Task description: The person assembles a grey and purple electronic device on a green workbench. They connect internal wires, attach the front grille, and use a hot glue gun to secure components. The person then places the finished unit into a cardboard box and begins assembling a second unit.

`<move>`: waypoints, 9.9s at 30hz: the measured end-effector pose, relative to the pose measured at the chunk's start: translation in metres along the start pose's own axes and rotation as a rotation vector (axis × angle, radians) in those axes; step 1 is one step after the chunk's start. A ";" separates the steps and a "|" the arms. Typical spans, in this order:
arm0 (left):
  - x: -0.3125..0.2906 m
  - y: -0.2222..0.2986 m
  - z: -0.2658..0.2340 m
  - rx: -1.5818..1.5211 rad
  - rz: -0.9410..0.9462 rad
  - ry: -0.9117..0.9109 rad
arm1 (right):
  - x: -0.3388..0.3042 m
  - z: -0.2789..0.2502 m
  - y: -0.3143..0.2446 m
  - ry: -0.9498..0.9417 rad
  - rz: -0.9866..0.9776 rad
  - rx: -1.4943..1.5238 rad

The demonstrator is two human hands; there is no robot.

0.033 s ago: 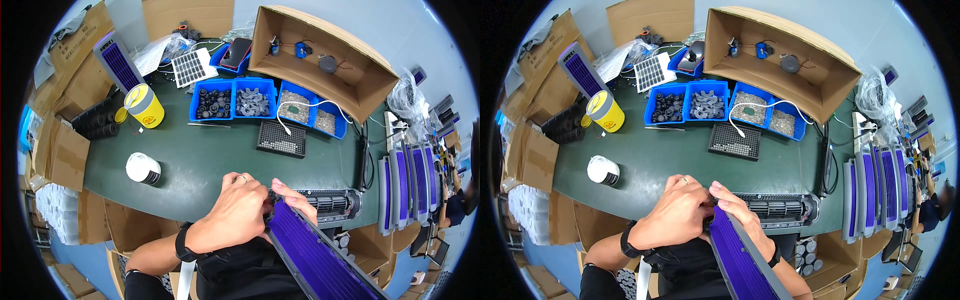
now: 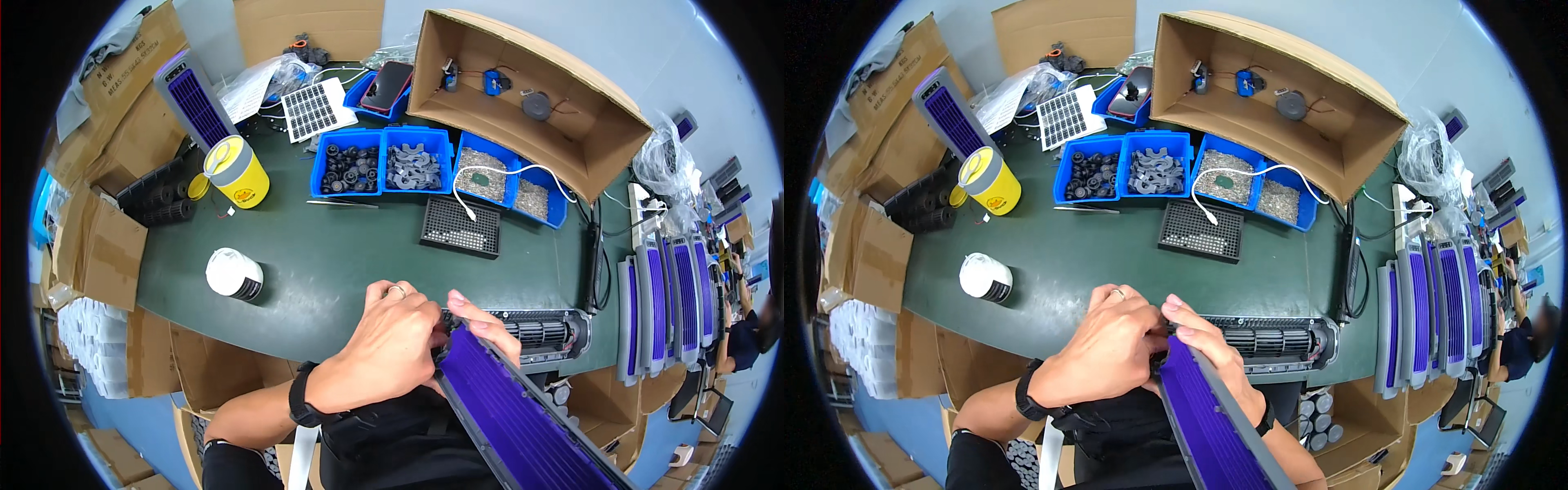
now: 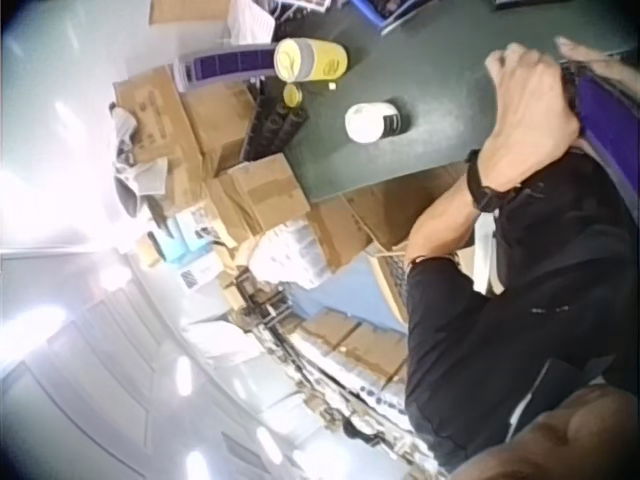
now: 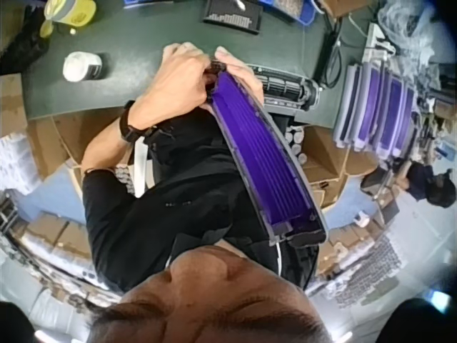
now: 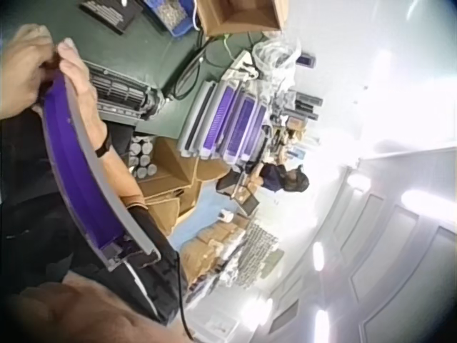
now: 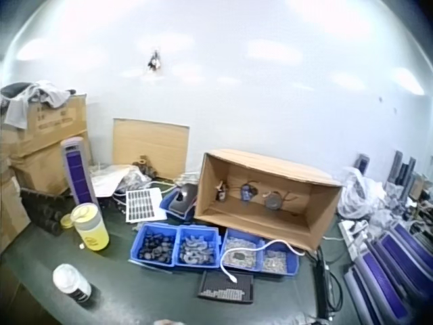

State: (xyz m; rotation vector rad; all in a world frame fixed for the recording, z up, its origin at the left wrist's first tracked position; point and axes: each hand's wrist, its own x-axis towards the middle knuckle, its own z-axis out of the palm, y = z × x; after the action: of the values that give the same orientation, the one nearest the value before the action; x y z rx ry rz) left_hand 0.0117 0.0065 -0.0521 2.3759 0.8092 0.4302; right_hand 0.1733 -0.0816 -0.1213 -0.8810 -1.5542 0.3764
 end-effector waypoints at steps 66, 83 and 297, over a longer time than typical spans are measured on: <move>0.018 -0.038 0.009 -0.999 -0.291 0.103 | 0.009 -0.036 -0.009 0.103 0.635 0.623; 0.012 -0.020 0.002 -0.419 -0.002 0.185 | 0.006 -0.037 -0.007 0.126 0.581 0.697; 0.061 0.008 0.073 0.218 0.299 0.149 | -0.018 -0.148 -0.041 0.211 0.500 -0.765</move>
State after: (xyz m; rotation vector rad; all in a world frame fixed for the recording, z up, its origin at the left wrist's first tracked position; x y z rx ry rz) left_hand 0.0961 0.0091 -0.0971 2.7066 0.5891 0.6780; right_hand 0.3003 -0.1578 -0.0766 -1.8552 -1.2625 0.0136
